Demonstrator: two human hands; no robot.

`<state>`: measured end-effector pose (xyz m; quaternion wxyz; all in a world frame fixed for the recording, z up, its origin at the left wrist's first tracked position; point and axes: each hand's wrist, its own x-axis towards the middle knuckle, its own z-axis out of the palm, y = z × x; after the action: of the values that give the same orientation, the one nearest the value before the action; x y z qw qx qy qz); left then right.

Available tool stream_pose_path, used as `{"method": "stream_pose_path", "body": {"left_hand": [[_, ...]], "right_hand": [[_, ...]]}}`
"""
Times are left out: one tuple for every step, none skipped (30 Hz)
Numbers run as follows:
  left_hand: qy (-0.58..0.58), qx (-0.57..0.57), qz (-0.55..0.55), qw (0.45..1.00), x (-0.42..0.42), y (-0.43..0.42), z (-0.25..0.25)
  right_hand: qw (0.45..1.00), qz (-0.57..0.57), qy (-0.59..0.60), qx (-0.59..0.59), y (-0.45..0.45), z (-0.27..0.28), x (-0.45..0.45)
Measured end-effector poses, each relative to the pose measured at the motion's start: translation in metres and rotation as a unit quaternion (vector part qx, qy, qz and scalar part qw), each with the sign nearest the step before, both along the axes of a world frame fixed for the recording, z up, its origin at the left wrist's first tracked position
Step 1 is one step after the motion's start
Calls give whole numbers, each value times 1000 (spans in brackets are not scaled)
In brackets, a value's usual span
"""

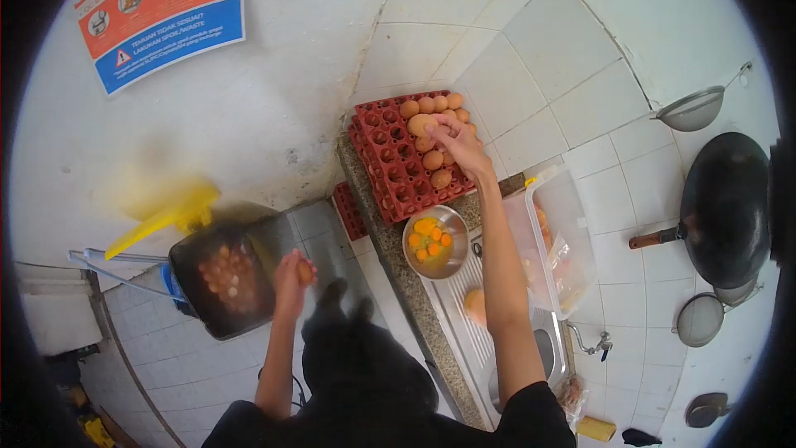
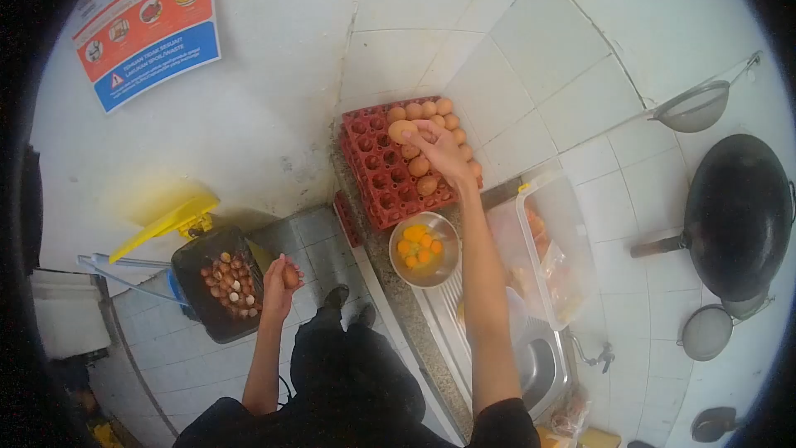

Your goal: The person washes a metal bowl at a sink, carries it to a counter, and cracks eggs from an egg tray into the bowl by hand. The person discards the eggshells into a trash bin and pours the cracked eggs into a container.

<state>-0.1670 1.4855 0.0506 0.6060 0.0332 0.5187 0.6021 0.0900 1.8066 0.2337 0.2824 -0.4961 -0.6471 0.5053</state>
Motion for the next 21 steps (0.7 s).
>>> {"method": "stream_pose_path", "body": {"left_hand": [[5,4,-7,1000,2,2,-1],[10,8,-14,1000,2,6,-2],[16,12,-21,1000,2,9,0],[24,10,-22,999,3,12,2],[33,10,-23,999,6,17,6],[43,11,-28,999,6,23,10],[50,16,-25,998,7,27,10],[56,22,-26,998,9,28,9],[61,29,-28,997,12,30,9],[61,39,-35,997,13,30,8],[61,50,-40,996,14,31,8],[59,59,-41,996,13,30,7],[62,56,-47,995,13,28,5],[64,52,-51,995,12,24,3],[65,47,-52,995,11,20,0],[59,40,-51,996,9,13,-1],[52,35,-47,997,8,7,-3],[45,31,-39,998,9,6,-3],[29,32,-37,998,14,5,2],[14,30,-38,999,19,4,9],[1,29,-42,999,26,4,16]], "right_hand": [[998,-16,-44,34,-1,-3,-1],[995,-14,-66,67,1,-10,-2],[991,-14,-89,100,3,-18,-3],[987,3,-90,132,9,-30,-6],[982,19,-91,166,15,-39,-10],[950,41,-157,265,18,-43,-16],[904,58,-223,359,20,-49,-22],[845,72,-291,443,20,-55,-26],[829,51,-305,466,21,-65,-30],[812,32,-319,487,21,-77,-37],[794,17,-332,509,22,-83,-39],[808,0,-317,497,19,-80,-40],[820,-14,-301,486,13,-78,-39],[832,-26,-285,475,6,-71,-39],[852,-50,-251,458,-6,-54,-34],[869,-74,-216,440,-19,-39,-21],[872,-135,-226,414,-28,-40,-1],[870,-193,-233,389,-31,-43,22],[852,-245,-271,375,-33,-57,48],[830,-299,-308,356,-35,-71,69],[840,-296,-300,341,-35,-75,80]]}}
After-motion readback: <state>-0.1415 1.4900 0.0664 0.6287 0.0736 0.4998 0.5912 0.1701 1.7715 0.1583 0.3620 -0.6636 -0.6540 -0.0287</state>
